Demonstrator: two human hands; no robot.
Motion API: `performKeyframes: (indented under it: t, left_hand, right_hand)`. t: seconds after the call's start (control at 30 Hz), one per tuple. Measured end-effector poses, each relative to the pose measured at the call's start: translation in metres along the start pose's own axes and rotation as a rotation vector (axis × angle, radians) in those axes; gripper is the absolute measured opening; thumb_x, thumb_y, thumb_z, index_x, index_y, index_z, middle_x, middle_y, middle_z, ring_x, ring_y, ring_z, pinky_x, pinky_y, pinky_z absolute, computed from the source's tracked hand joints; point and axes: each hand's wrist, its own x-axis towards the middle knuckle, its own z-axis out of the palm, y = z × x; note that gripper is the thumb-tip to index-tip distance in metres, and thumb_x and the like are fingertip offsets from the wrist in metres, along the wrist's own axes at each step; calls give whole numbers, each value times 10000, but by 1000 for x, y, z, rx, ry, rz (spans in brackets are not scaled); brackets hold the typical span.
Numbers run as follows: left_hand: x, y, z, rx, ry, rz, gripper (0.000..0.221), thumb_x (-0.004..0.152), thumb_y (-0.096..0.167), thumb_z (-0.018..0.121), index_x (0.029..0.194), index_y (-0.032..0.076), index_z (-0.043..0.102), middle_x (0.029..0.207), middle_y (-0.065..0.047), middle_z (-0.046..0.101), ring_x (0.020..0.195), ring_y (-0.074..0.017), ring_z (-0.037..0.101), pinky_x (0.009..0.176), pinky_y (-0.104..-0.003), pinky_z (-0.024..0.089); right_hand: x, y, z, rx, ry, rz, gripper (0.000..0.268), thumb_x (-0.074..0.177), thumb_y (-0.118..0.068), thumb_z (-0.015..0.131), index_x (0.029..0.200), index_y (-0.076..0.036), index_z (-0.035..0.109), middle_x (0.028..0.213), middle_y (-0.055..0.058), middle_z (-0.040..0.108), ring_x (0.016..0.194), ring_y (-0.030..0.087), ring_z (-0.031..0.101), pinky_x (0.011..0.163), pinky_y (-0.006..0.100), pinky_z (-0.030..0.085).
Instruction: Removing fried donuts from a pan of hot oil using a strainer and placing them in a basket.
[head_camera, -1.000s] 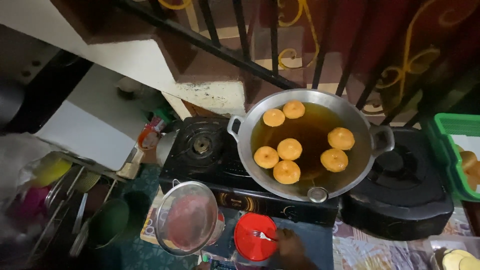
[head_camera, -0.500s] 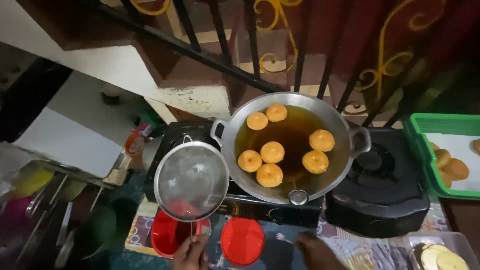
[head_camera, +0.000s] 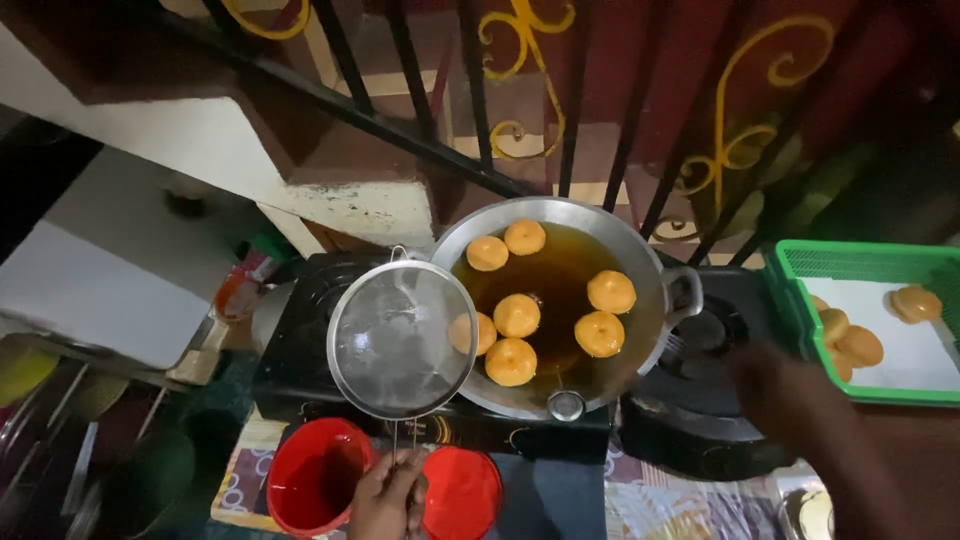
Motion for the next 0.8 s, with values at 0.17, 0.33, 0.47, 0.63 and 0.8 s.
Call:
performKeyframes:
  t: [0.17, 0.33, 0.47, 0.63, 0.8]
  left_hand:
    - [-3, -20, -4, -150, 154, 107, 93, 990, 45, 690, 954, -23, 741, 631, -174, 553, 465, -250, 426, 460, -338, 318]
    - [56, -98, -28, -185, 347, 687, 79, 866, -65, 698, 823, -20, 745, 673, -154, 732, 399, -212, 530, 417, -320, 435]
    - [30, -73, -41, -261, 373, 186, 70, 938, -56, 728, 876, -65, 762, 680, -202, 644, 504, -290, 497, 507, -373, 395]
    - [75, -129, -58, 214, 506, 1022, 58, 839, 84, 761, 840, 50, 808, 682, -38, 763, 416, -123, 607, 460, -247, 496]
    - [70, -112, -49, 484, 705, 1398, 102, 859, 118, 713, 898, 72, 795, 817, -25, 772, 630, -105, 718, 630, -245, 581]
  right_hand:
    - [-1, -89, -75, -65, -5, -67, 423, 1008, -181, 520, 1427, -226, 545, 1302, 123, 735, 1137, 333, 765, 871, 447, 658]
    - [55, -109, -55, -132, 55, -130, 426, 991, -374, 539, 1344, -146, 612, 1322, 100, 701, 1184, 307, 722, 905, 447, 626]
    - [77, -127, -49, -111, 43, -55, 435, 968, -291, 657, 1336, -62, 613, 1268, 147, 699, 1118, 301, 732, 823, 408, 662]
    - [56, -145, -70, 1, -31, -131, 498, 958, -529, 593, 1294, -165, 643, 1221, 101, 756, 1141, 284, 725, 942, 386, 588]
    - [80, -148, -62, -143, -9, -177, 381, 1001, -436, 555, 1275, -193, 662, 1272, 49, 737, 1202, 239, 698, 986, 401, 551]
